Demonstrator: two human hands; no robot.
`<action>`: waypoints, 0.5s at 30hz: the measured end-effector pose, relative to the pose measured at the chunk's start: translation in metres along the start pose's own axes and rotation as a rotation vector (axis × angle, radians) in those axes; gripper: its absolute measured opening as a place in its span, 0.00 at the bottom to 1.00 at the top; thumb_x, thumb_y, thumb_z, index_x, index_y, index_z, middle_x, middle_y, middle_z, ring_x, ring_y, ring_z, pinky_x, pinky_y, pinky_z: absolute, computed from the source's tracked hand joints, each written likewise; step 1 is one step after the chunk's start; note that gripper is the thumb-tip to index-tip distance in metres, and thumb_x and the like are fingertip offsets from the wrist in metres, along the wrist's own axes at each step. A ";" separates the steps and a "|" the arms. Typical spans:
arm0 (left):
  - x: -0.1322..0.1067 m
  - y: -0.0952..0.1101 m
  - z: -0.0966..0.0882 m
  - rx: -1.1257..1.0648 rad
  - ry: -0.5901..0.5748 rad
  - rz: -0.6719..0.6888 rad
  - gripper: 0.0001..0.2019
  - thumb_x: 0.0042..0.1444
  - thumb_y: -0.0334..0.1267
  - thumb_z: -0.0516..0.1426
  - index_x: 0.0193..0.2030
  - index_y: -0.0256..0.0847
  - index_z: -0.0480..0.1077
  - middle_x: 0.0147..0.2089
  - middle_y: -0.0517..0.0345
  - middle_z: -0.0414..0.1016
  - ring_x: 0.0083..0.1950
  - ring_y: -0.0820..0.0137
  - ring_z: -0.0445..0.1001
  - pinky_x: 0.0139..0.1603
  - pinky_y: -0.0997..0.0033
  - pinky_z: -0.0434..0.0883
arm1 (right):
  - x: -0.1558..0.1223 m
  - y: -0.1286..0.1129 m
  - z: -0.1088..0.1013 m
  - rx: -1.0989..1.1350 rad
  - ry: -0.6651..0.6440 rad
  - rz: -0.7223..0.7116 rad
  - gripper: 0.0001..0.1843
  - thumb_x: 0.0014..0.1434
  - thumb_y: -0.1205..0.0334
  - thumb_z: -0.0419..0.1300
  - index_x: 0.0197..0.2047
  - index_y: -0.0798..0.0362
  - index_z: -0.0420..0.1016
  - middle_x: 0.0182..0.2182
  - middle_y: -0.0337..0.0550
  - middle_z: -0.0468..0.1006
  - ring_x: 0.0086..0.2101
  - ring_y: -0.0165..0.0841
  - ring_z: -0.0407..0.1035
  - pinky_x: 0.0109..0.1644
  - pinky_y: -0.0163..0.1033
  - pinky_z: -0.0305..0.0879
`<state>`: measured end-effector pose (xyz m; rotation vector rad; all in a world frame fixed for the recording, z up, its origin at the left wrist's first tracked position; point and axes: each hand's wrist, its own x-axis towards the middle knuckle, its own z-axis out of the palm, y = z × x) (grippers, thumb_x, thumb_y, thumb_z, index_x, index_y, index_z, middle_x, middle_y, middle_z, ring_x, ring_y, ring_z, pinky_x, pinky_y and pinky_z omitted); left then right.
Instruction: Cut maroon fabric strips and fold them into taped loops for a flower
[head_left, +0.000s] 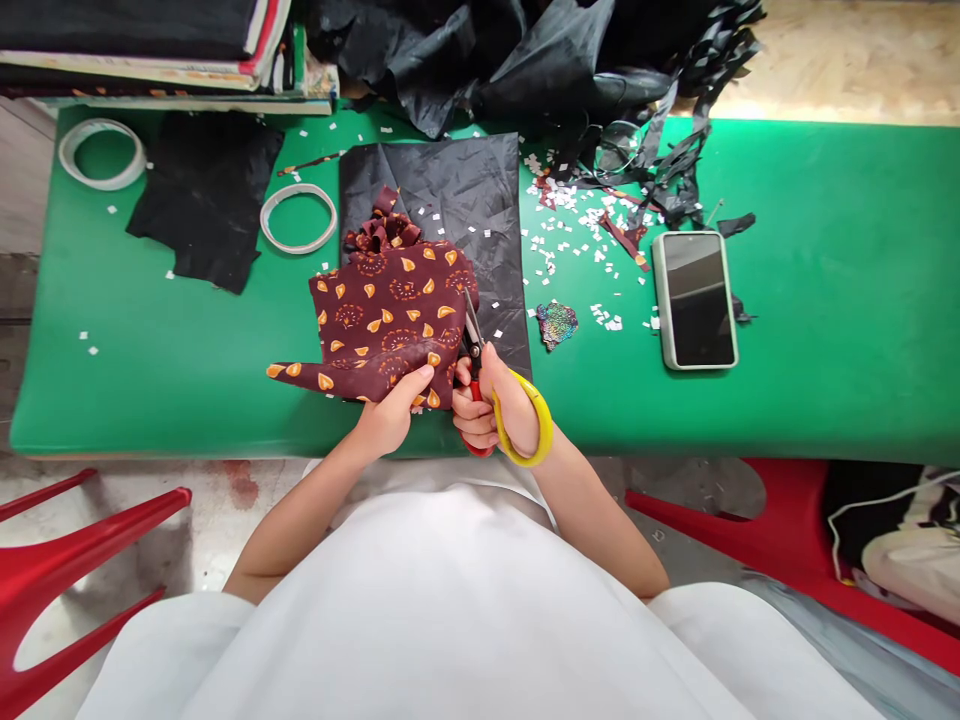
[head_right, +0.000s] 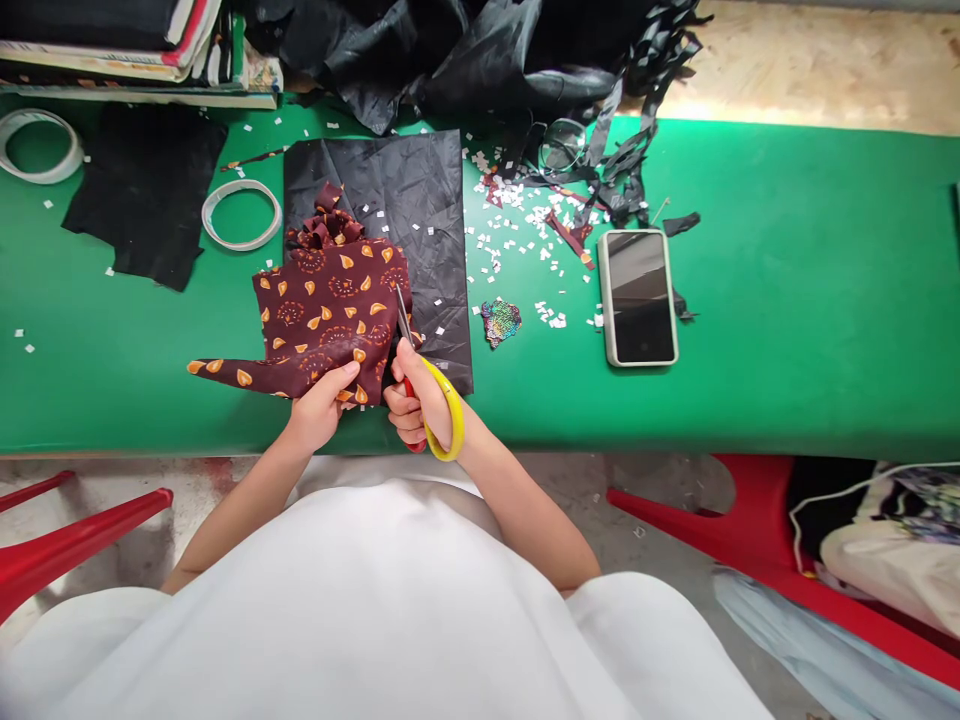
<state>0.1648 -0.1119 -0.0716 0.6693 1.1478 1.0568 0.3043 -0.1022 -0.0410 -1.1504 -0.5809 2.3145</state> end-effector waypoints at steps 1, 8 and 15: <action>0.000 0.001 0.001 -0.023 -0.013 -0.017 0.08 0.45 0.44 0.62 0.28 0.42 0.75 0.29 0.63 0.76 0.31 0.76 0.74 0.29 0.79 0.71 | 0.000 0.001 0.000 -0.010 0.008 -0.007 0.33 0.44 0.26 0.52 0.29 0.47 0.46 0.12 0.21 0.44 0.13 0.19 0.33 0.13 0.23 0.36; -0.004 0.011 0.004 -0.078 -0.095 -0.080 0.08 0.38 0.43 0.65 0.25 0.42 0.76 0.27 0.62 0.76 0.28 0.74 0.73 0.33 0.75 0.74 | -0.006 0.005 0.003 -0.046 0.029 -0.044 0.31 0.48 0.28 0.49 0.27 0.48 0.46 0.12 0.22 0.42 0.12 0.19 0.32 0.12 0.24 0.36; -0.003 0.004 0.001 -0.080 -0.046 -0.121 0.13 0.37 0.47 0.66 0.27 0.41 0.75 0.28 0.62 0.76 0.28 0.74 0.73 0.31 0.76 0.74 | -0.005 0.004 0.003 0.015 0.031 0.004 0.31 0.48 0.28 0.50 0.26 0.48 0.47 0.12 0.22 0.40 0.13 0.18 0.31 0.12 0.23 0.36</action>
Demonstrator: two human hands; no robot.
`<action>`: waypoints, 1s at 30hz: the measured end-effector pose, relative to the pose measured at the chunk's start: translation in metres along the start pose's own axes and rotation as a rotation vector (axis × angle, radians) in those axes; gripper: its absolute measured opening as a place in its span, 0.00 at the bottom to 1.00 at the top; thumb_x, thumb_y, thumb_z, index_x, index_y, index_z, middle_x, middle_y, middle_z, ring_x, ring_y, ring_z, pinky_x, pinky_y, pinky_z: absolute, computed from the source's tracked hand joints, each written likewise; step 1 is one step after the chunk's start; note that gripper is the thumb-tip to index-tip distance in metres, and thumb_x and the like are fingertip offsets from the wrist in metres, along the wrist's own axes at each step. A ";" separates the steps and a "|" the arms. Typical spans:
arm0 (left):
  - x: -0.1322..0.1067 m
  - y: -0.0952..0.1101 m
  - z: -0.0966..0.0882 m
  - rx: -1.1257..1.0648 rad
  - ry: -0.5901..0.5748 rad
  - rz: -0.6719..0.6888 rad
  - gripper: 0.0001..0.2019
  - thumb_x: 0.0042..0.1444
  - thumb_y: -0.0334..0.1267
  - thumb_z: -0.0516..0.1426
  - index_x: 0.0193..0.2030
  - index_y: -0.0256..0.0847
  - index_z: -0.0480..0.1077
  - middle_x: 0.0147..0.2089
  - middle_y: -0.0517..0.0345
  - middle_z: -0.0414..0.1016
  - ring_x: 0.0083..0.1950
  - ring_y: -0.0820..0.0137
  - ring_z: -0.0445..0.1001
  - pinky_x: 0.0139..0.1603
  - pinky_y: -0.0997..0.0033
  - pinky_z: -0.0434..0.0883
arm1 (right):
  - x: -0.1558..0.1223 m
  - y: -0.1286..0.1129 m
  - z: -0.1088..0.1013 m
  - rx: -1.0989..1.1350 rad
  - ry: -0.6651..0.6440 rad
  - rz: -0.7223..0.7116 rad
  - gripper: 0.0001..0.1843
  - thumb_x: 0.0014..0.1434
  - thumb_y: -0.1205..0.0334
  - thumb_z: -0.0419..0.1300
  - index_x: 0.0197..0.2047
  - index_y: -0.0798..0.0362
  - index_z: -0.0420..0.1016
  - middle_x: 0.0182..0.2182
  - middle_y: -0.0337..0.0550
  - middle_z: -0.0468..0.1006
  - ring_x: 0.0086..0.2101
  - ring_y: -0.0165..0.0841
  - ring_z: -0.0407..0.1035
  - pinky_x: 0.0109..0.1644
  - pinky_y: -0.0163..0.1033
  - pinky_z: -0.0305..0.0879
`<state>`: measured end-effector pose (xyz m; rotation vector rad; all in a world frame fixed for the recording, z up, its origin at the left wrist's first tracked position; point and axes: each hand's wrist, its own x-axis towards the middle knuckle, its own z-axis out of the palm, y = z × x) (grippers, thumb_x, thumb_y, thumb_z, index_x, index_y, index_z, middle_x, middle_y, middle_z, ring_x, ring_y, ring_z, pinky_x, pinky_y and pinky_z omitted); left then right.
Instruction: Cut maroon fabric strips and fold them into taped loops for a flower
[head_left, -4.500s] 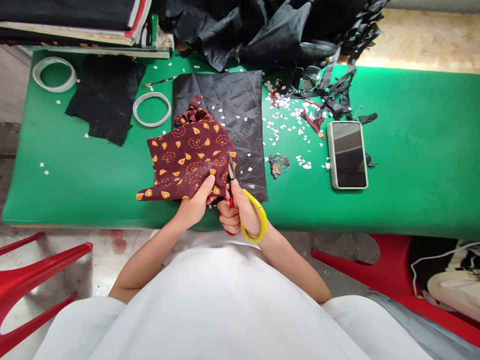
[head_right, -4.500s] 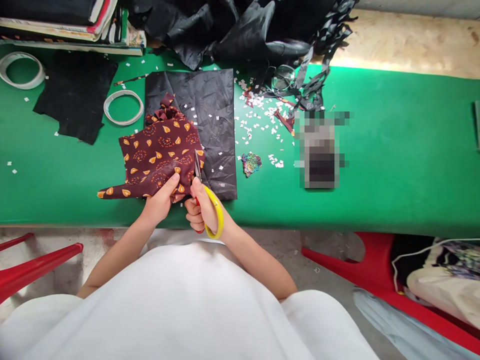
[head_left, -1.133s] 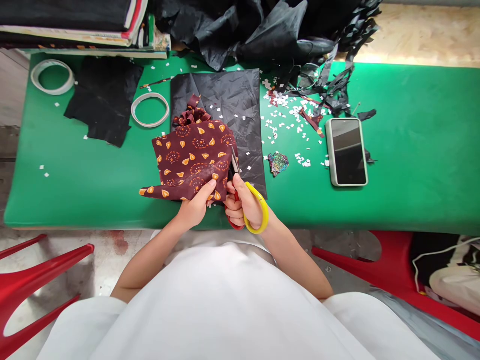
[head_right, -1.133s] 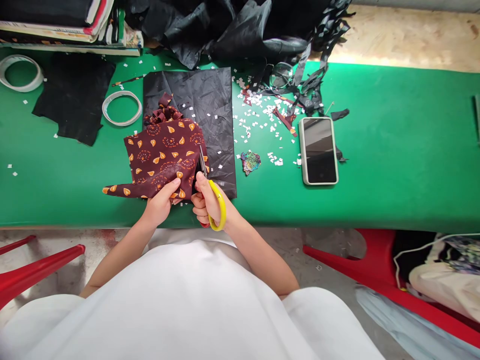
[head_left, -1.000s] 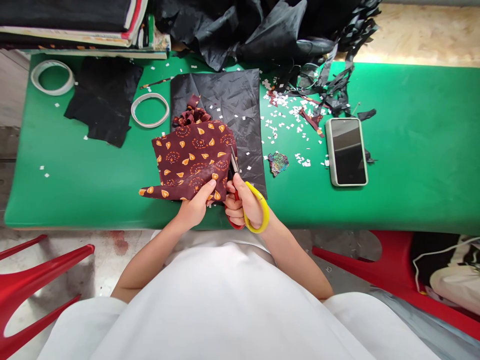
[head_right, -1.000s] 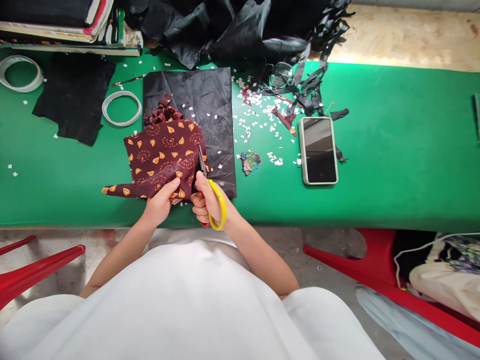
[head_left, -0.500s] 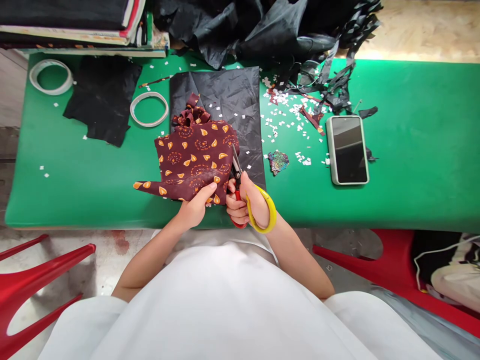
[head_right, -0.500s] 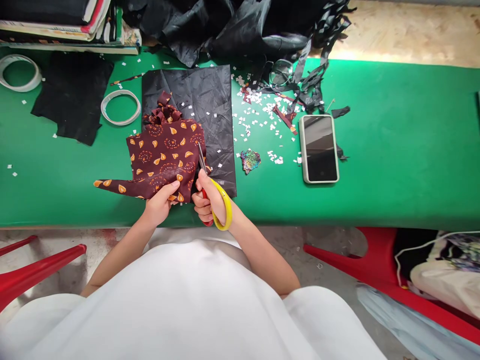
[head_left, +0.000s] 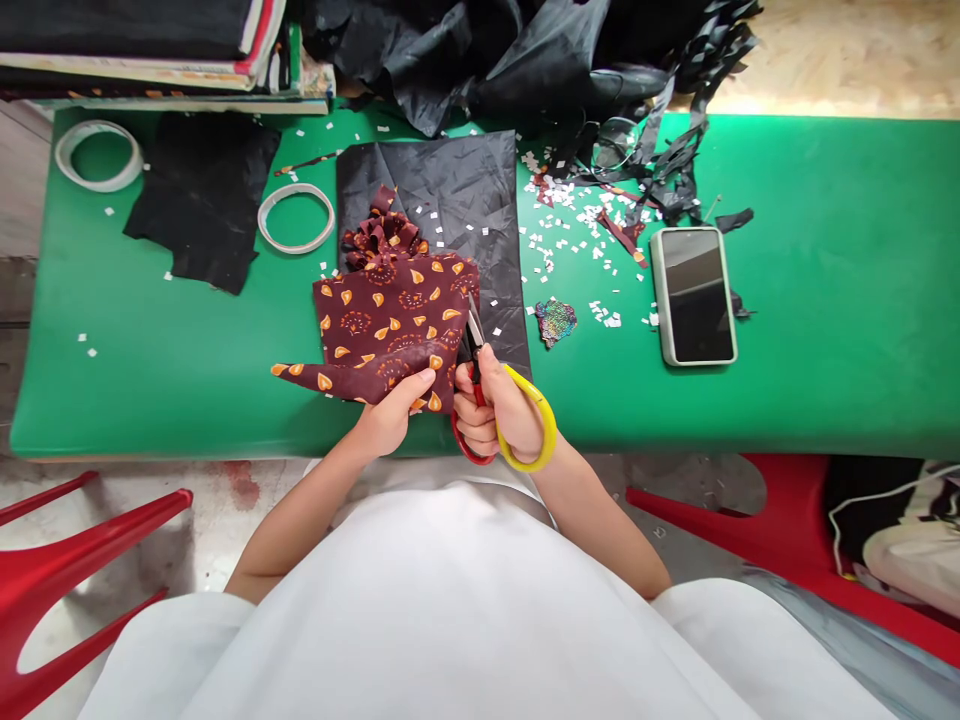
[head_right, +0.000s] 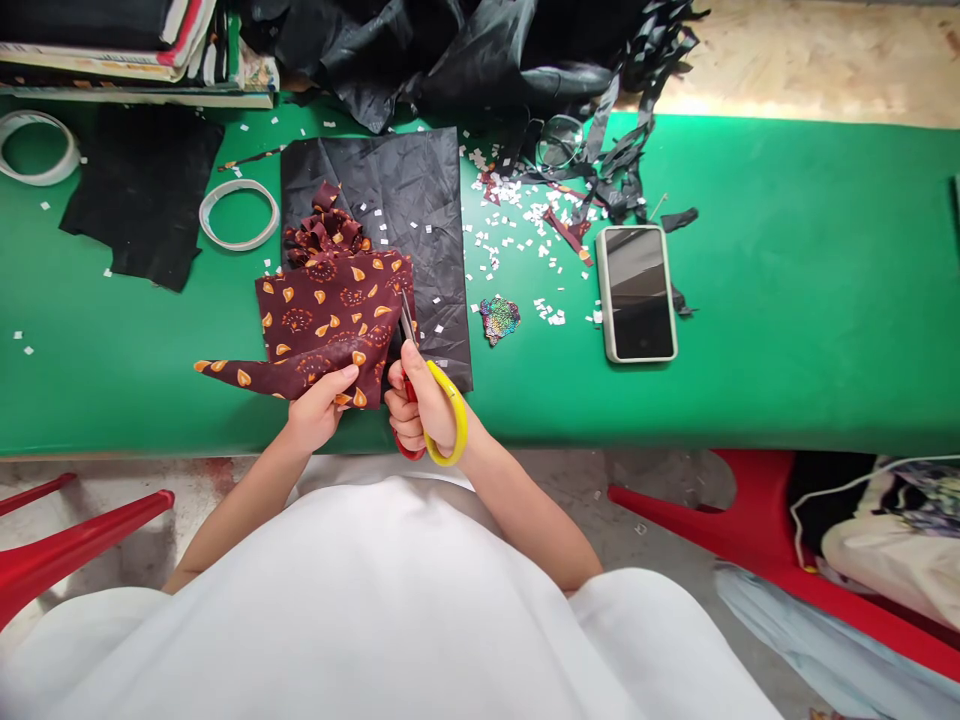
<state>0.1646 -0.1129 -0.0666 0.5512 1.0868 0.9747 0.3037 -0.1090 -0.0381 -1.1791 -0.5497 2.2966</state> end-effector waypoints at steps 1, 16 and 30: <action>0.000 -0.001 -0.001 0.001 0.008 -0.005 0.14 0.37 0.48 0.66 0.28 0.41 0.75 0.29 0.62 0.77 0.29 0.74 0.74 0.31 0.76 0.74 | 0.000 0.000 0.000 0.000 0.005 0.006 0.30 0.48 0.29 0.50 0.26 0.48 0.48 0.12 0.22 0.40 0.13 0.18 0.31 0.12 0.23 0.36; -0.013 0.039 -0.006 0.753 -0.978 -0.003 0.19 0.59 0.50 0.47 0.23 0.39 0.61 0.23 0.61 0.64 0.25 0.75 0.60 0.28 0.74 0.60 | 0.001 -0.001 -0.004 -0.045 0.068 -0.060 0.32 0.51 0.32 0.51 0.20 0.49 0.42 0.10 0.25 0.40 0.11 0.19 0.35 0.11 0.28 0.36; 0.038 0.119 0.013 1.085 -0.255 0.688 0.23 0.43 0.34 0.62 0.50 0.41 0.68 0.57 0.52 0.67 0.63 0.55 0.57 0.65 0.60 0.51 | -0.021 -0.003 0.006 -0.538 0.280 -0.289 0.15 0.59 0.46 0.52 0.33 0.50 0.60 0.18 0.29 0.56 0.17 0.21 0.46 0.18 0.30 0.45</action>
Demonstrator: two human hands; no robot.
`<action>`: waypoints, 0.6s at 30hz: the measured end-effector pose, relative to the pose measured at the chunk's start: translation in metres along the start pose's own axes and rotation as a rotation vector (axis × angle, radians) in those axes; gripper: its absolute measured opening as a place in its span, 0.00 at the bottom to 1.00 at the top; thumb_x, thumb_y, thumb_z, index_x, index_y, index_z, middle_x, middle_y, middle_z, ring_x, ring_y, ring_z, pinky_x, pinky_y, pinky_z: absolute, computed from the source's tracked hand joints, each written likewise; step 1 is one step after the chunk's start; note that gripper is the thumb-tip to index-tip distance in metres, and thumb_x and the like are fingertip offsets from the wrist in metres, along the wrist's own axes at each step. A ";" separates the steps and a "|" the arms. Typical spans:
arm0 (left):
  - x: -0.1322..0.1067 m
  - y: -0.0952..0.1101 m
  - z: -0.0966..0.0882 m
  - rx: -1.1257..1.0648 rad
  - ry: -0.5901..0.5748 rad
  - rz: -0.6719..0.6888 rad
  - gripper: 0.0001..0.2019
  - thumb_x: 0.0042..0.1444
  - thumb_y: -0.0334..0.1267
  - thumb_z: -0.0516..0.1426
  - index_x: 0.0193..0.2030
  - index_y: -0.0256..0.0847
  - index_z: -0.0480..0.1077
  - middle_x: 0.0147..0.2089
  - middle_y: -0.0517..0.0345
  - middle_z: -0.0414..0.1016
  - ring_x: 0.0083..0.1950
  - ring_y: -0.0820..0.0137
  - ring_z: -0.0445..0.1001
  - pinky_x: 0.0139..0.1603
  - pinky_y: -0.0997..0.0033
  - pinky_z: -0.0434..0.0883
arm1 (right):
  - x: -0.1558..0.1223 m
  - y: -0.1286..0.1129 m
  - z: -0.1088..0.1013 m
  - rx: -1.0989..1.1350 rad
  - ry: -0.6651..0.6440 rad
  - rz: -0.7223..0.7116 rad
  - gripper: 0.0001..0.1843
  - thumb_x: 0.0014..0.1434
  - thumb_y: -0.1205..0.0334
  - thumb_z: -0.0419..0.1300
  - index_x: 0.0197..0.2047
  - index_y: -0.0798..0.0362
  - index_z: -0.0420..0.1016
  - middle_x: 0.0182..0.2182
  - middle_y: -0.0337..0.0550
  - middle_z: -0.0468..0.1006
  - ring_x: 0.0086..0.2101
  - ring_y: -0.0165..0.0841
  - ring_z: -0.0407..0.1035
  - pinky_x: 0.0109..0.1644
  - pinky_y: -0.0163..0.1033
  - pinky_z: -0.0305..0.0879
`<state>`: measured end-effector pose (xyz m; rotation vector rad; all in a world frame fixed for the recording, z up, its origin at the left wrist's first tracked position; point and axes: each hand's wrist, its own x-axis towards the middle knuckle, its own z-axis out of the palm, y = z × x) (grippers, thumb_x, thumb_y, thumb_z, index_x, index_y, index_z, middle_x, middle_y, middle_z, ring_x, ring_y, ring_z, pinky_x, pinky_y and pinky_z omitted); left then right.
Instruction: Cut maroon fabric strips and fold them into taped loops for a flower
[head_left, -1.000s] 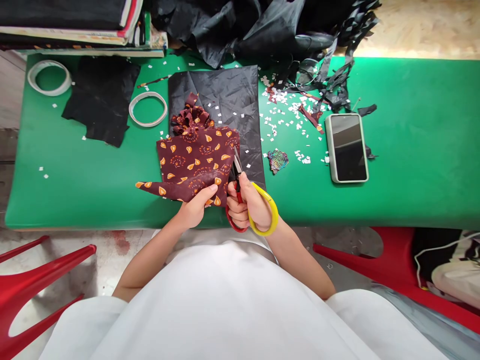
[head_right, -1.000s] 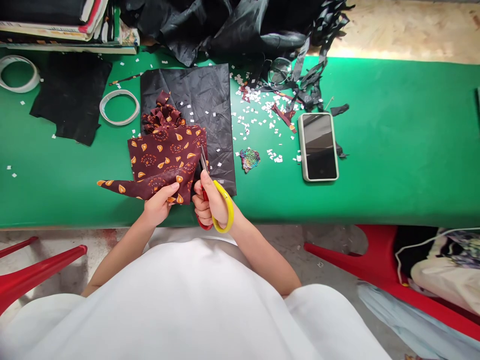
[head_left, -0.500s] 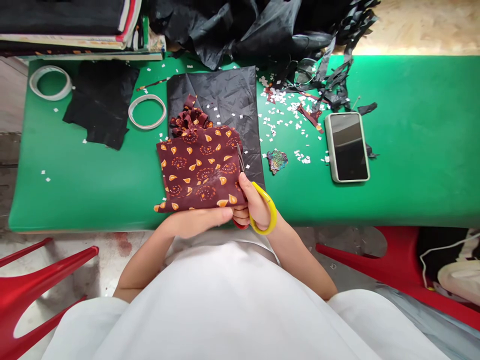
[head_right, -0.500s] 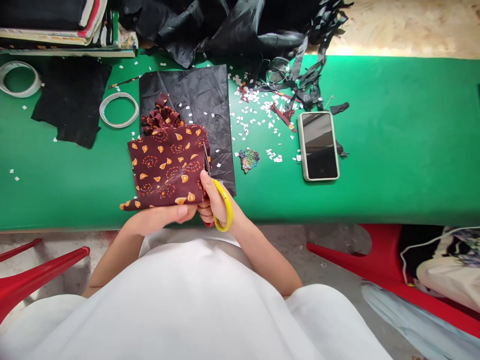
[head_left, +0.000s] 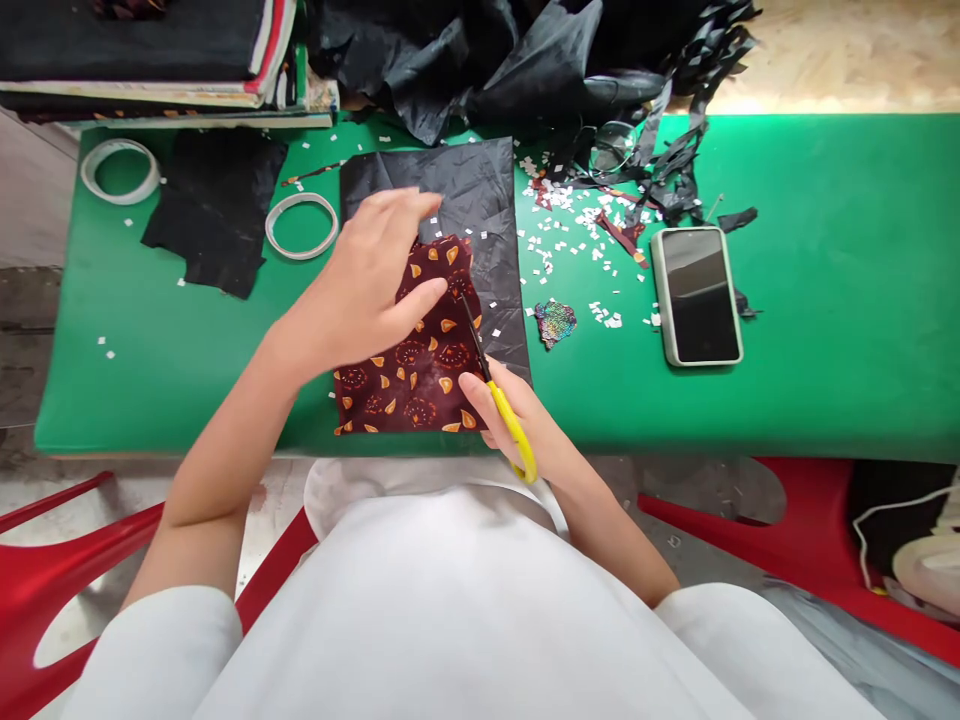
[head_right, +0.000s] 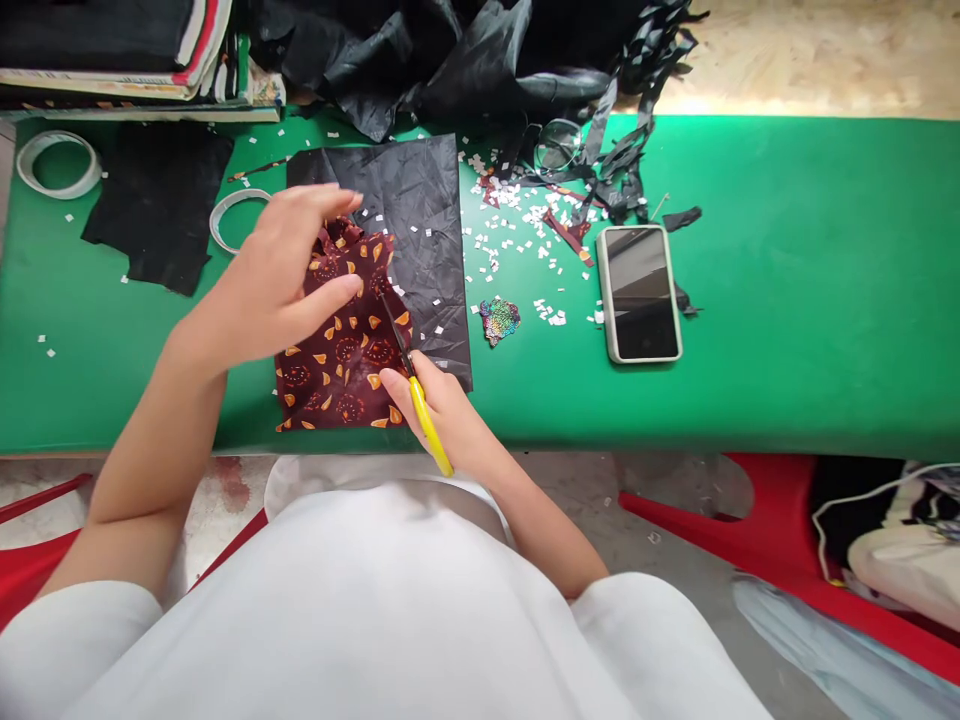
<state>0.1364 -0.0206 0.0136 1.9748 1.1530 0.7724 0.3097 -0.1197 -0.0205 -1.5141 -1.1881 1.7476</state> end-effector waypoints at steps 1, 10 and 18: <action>0.010 -0.006 0.001 -0.044 -0.049 -0.006 0.25 0.42 0.34 0.63 0.50 0.41 0.68 0.58 0.52 0.67 0.65 0.53 0.56 0.66 0.57 0.50 | -0.001 -0.002 0.000 -0.065 0.010 -0.028 0.15 0.59 0.47 0.52 0.33 0.50 0.61 0.18 0.30 0.58 0.18 0.22 0.48 0.20 0.30 0.46; 0.013 -0.031 -0.009 -0.580 -0.058 -0.471 0.14 0.33 0.21 0.64 0.30 0.36 0.74 0.32 0.58 0.76 0.40 0.60 0.77 0.40 0.69 0.74 | 0.002 -0.005 -0.006 -0.197 -0.058 -0.077 0.18 0.59 0.45 0.50 0.38 0.53 0.63 0.20 0.32 0.64 0.20 0.23 0.54 0.24 0.31 0.52; 0.008 -0.036 -0.008 -0.740 0.034 -0.562 0.11 0.36 0.24 0.65 0.30 0.35 0.74 0.32 0.59 0.76 0.41 0.59 0.78 0.38 0.69 0.77 | 0.001 -0.004 -0.008 -0.120 -0.159 0.016 0.19 0.57 0.43 0.53 0.38 0.51 0.61 0.18 0.29 0.56 0.19 0.22 0.48 0.20 0.30 0.48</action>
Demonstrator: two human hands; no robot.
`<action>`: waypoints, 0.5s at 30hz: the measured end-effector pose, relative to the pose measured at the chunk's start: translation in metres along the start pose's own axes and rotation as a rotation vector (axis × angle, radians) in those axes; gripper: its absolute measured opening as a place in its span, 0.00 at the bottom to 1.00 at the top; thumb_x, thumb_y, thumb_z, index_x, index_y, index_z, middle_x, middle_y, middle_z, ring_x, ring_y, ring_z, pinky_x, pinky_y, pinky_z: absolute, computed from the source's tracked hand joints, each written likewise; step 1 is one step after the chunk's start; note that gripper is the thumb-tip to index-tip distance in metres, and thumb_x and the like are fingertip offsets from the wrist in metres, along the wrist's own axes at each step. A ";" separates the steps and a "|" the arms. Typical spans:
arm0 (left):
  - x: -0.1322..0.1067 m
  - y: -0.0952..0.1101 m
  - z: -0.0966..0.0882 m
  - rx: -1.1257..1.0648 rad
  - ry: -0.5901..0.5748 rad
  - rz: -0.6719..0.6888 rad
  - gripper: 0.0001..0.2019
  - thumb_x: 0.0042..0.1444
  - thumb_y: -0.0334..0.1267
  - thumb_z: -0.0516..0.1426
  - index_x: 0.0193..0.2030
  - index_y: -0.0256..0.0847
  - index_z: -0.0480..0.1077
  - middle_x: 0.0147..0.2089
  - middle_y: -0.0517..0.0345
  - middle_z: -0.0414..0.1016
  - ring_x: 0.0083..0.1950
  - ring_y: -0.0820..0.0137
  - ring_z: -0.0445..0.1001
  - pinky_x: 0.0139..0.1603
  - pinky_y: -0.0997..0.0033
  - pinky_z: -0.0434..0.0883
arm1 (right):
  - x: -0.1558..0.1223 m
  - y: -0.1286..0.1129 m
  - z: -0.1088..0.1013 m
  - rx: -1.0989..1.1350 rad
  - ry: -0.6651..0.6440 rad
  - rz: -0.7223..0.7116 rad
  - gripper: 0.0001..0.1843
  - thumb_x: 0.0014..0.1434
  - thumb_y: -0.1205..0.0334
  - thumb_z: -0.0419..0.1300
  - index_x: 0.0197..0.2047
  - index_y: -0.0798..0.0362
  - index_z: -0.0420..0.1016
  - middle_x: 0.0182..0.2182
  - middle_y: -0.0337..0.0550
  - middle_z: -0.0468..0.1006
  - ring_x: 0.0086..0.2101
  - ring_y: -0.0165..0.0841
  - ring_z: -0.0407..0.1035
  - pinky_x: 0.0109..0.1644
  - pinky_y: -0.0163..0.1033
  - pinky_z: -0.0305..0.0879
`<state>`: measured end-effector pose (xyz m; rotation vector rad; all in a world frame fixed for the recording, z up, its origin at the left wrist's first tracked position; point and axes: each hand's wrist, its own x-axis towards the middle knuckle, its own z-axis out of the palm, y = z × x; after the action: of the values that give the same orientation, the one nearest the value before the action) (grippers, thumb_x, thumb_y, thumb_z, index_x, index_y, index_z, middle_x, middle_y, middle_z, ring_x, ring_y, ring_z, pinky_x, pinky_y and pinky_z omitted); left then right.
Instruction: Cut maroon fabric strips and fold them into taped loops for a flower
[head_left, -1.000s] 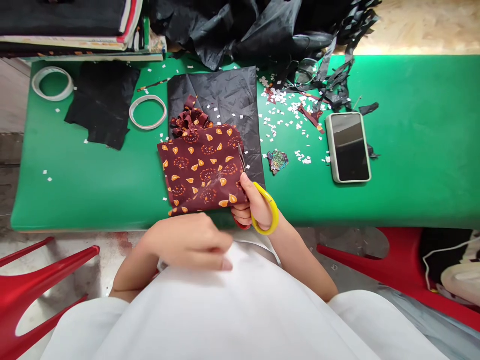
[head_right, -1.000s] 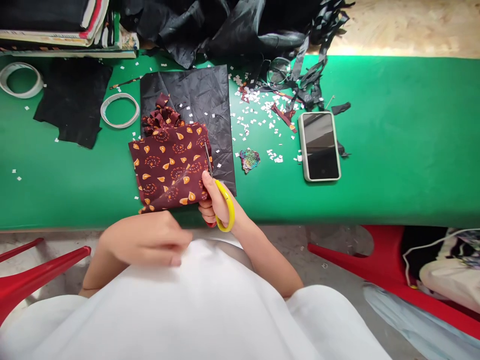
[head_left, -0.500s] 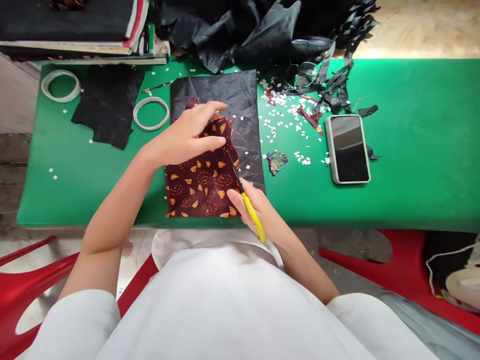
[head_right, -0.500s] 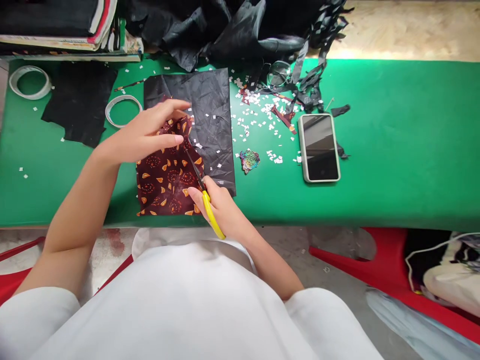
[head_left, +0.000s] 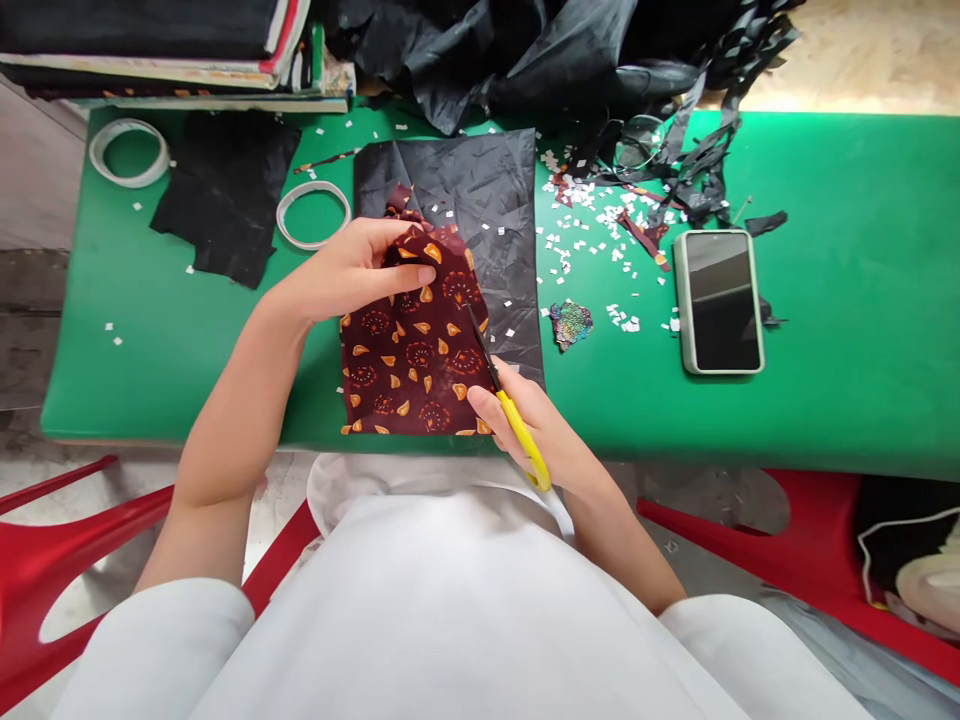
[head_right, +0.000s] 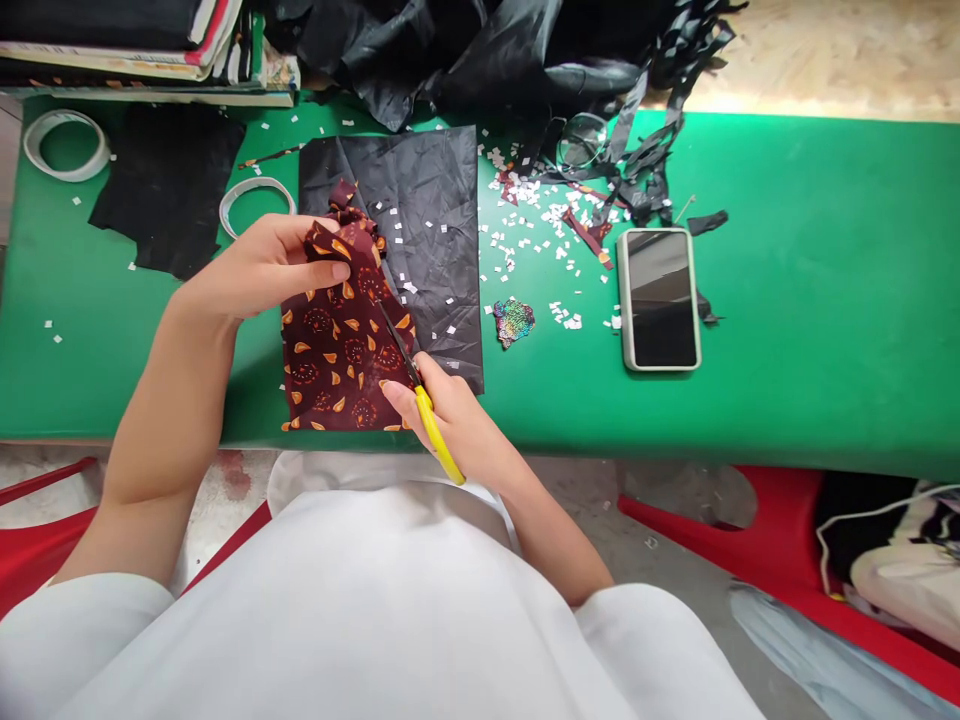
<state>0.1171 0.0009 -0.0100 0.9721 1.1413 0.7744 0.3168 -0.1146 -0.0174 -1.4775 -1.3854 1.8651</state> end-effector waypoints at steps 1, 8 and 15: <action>0.000 -0.001 0.001 -0.018 0.041 0.007 0.10 0.38 0.24 0.65 0.31 0.35 0.74 0.32 0.59 0.76 0.43 0.58 0.78 0.39 0.68 0.77 | 0.001 0.001 0.000 0.025 -0.001 -0.001 0.19 0.56 0.43 0.54 0.38 0.50 0.61 0.18 0.29 0.55 0.19 0.22 0.48 0.20 0.30 0.47; 0.001 -0.008 0.006 -0.083 -0.047 0.015 0.12 0.38 0.27 0.66 0.32 0.34 0.74 0.33 0.57 0.75 0.43 0.58 0.77 0.38 0.68 0.75 | 0.005 0.002 0.003 0.254 -0.095 0.028 0.18 0.54 0.45 0.58 0.36 0.49 0.60 0.18 0.28 0.53 0.17 0.21 0.45 0.17 0.30 0.43; -0.004 -0.010 0.008 0.111 -0.210 -0.007 0.14 0.30 0.26 0.68 0.27 0.34 0.73 0.27 0.59 0.74 0.29 0.67 0.76 0.27 0.75 0.72 | 0.007 0.005 0.007 0.261 -0.097 -0.016 0.20 0.55 0.40 0.55 0.37 0.49 0.60 0.18 0.29 0.54 0.17 0.22 0.46 0.18 0.31 0.45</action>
<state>0.1237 -0.0082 -0.0173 1.1142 1.0125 0.5925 0.3098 -0.1147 -0.0255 -1.2586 -1.1382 2.0417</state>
